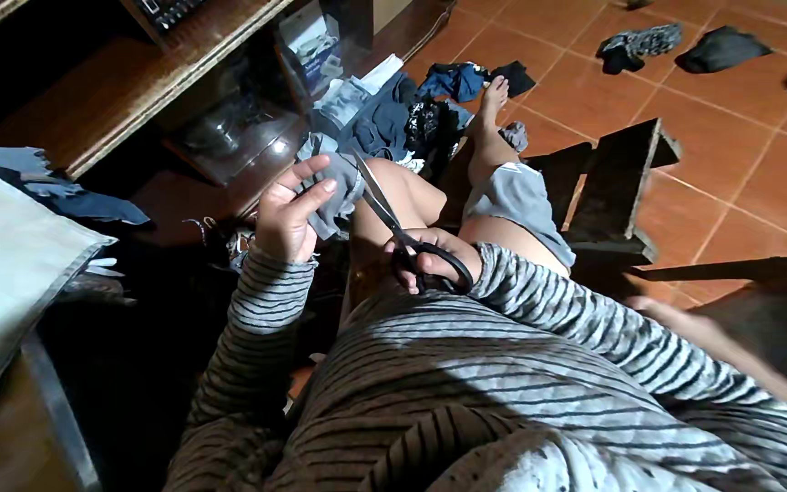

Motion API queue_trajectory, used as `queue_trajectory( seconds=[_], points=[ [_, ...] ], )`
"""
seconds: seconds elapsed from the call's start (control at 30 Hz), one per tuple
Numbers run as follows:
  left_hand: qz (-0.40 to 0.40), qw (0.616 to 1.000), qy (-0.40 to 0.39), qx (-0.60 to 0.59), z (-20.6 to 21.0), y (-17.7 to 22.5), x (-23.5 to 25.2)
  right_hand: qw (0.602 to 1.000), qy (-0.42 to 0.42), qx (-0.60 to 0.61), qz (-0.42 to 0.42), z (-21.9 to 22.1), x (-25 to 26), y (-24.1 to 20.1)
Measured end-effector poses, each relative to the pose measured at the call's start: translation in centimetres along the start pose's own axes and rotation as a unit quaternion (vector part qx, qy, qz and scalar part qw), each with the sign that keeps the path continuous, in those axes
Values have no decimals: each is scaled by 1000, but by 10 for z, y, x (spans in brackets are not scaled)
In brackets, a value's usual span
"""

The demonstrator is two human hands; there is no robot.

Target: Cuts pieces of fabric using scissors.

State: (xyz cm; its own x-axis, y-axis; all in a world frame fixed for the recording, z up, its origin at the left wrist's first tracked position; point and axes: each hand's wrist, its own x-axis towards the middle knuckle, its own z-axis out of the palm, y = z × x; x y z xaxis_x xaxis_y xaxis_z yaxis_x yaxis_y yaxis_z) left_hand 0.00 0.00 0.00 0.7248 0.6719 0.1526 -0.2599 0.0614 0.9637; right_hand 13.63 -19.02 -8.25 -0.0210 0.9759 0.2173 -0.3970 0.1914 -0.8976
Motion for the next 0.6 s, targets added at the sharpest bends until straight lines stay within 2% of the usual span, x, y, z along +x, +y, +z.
queue_trajectory(
  seconds=[0.23,0.6],
  points=[
    [120,992,-15,-21,2,7,11,997,-30,-73,13,4,3,5],
    [197,979,-21,-35,16,-10,10,994,-44,-100,-13,8,3,4]
  ],
)
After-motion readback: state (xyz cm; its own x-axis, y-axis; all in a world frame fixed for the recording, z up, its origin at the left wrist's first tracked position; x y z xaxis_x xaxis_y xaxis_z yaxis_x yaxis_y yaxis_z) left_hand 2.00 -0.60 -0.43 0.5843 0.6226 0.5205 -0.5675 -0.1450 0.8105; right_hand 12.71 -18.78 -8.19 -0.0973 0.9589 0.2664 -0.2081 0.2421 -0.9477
